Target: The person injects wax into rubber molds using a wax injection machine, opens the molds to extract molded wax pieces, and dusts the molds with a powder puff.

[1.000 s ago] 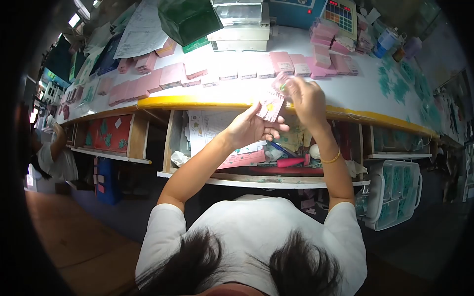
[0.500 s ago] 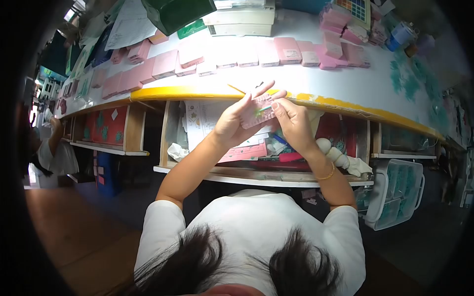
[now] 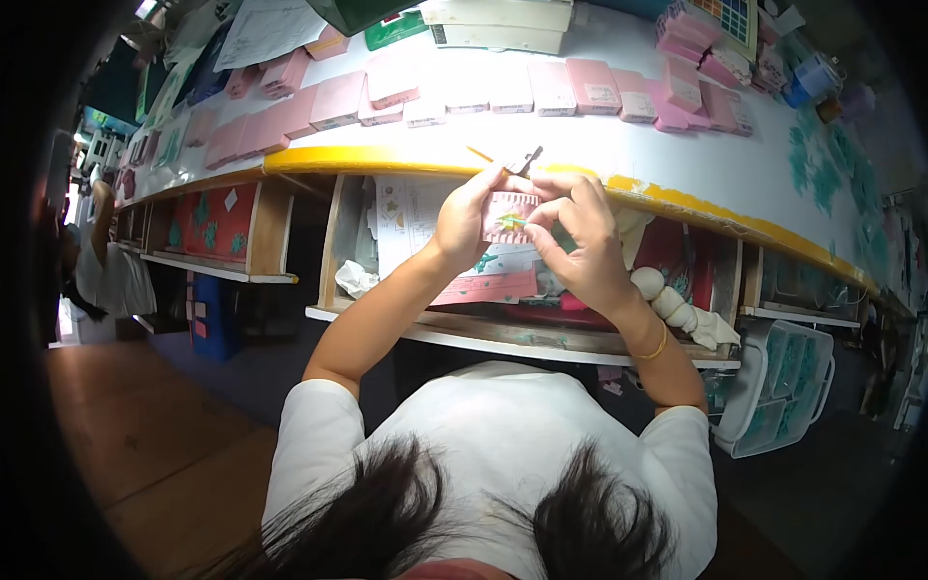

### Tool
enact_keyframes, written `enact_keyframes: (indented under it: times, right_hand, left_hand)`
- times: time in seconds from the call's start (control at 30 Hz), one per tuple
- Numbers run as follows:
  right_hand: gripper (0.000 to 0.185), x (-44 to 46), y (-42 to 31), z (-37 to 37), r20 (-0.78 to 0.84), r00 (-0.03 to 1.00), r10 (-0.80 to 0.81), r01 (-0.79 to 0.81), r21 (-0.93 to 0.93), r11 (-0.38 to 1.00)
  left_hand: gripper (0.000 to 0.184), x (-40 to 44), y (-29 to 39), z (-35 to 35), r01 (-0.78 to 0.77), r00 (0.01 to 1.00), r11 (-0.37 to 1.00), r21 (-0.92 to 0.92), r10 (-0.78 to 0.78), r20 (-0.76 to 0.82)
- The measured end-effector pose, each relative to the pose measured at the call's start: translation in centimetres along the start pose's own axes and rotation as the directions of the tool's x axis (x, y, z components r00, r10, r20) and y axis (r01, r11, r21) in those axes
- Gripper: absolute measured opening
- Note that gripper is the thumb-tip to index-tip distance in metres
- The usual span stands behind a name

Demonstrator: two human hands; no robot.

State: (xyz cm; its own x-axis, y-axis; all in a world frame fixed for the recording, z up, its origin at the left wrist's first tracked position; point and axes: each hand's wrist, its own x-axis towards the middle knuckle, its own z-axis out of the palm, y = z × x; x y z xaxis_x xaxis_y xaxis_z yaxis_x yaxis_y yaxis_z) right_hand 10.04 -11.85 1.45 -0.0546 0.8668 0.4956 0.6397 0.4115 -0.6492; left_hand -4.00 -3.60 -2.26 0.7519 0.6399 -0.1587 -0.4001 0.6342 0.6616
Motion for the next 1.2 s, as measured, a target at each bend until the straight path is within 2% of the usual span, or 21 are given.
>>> enact_keyframes:
  times: [0.17,0.2,0.27,0.33,0.37,0.4,0.43,0.47,0.5,0.57,0.6,0.7,0.87,0.97,1.03,1.2]
  right_hand:
    - [0.009,-0.3,0.1,0.8,0.013,0.998,0.055,-0.056,0.11,0.992]
    - [0.008,-0.3,0.1,0.9,0.021,0.997,0.068,-0.07,0.109,0.992]
    - [0.007,-0.5,0.2,1.0,0.03,0.996,0.08,-0.083,0.107,0.991]
    - [0.006,-0.6,0.3,1.1,0.091,0.989,0.12,-0.146,0.373,0.916]
    - [0.006,-0.6,0.1,1.0,0.09,0.989,0.117,-0.142,0.372,0.917]
    - [0.005,-0.5,-0.3,0.7,0.065,0.991,0.113,-0.13,0.41,0.903]
    - [0.005,-0.5,-0.5,0.5,0.037,0.993,0.112,-0.116,0.447,0.887]
    - [0.005,-0.5,-0.5,0.4,-0.001,0.99,0.14,-0.126,0.434,0.892]
    - [0.005,-0.4,-0.3,0.2,-0.011,0.99,0.138,-0.12,0.43,0.895]
    - [0.006,-0.2,0.1,-0.4,-0.061,0.995,0.079,-0.064,0.224,0.972]
    - [0.006,-0.3,0.0,-0.5,-0.064,0.994,0.087,-0.071,0.223,0.972]
    - [0.008,-0.1,0.2,-0.7,-0.062,0.998,0.02,-0.013,0.116,0.993]
    - [0.008,0.0,0.1,-1.0,-0.079,0.997,0.027,-0.015,0.145,0.989]
    - [0.006,-0.1,0.2,-1.2,-0.092,0.995,0.039,-0.028,0.127,0.991]
    - [0.007,-0.1,0.3,-1.3,-0.097,0.994,0.049,-0.039,0.11,0.993]
    - [0.009,0.1,0.1,-1.3,-0.12,0.992,-0.026,0.026,-0.001,1.0]
  left_hand:
    - [0.046,0.4,-0.6,-1.2,-0.069,0.996,0.986,0.155,0.058,0.075]
    - [0.046,0.4,-0.7,-1.3,-0.069,0.996,0.985,0.155,0.059,0.074]
    - [0.047,0.5,-0.8,-1.5,-0.106,0.994,0.956,0.272,0.1,0.037]
    - [0.047,0.1,-0.3,-0.4,-0.114,0.993,0.959,0.26,0.102,0.057]
    - [0.047,0.0,-0.1,0.1,-0.121,0.991,0.961,0.249,0.105,0.077]
    - [0.045,-0.1,0.2,0.0,-0.049,0.988,0.984,0.168,0.024,0.15]
    - [0.044,-0.2,0.4,-0.1,-0.044,0.982,0.98,0.195,0.007,0.187]
    - [0.043,-0.3,0.7,-0.3,-0.037,0.974,0.974,0.224,-0.015,0.225]
    - [0.035,-0.4,1.1,0.0,-0.063,0.971,0.971,0.231,0.006,0.239]
    - [0.026,-0.1,1.0,-0.1,-0.173,0.948,0.948,0.267,0.086,0.308]
    - [0.018,-0.5,1.5,0.2,-0.179,0.945,0.947,0.266,0.09,0.315]
    - [0.015,-0.6,1.3,0.0,-0.228,0.933,0.926,0.299,0.121,0.338]
    - [0.013,-0.7,1.5,0.4,-0.144,0.96,0.961,0.234,0.078,0.27]
    - [0.013,-0.7,1.7,0.0,-0.134,0.949,0.942,0.306,0.033,0.314]
    - [0.014,-0.9,1.8,0.4,-0.234,0.928,0.897,0.375,0.09,0.362]
    - [0.015,-0.8,1.5,0.1,-0.19,0.94,0.916,0.354,0.065,0.336]
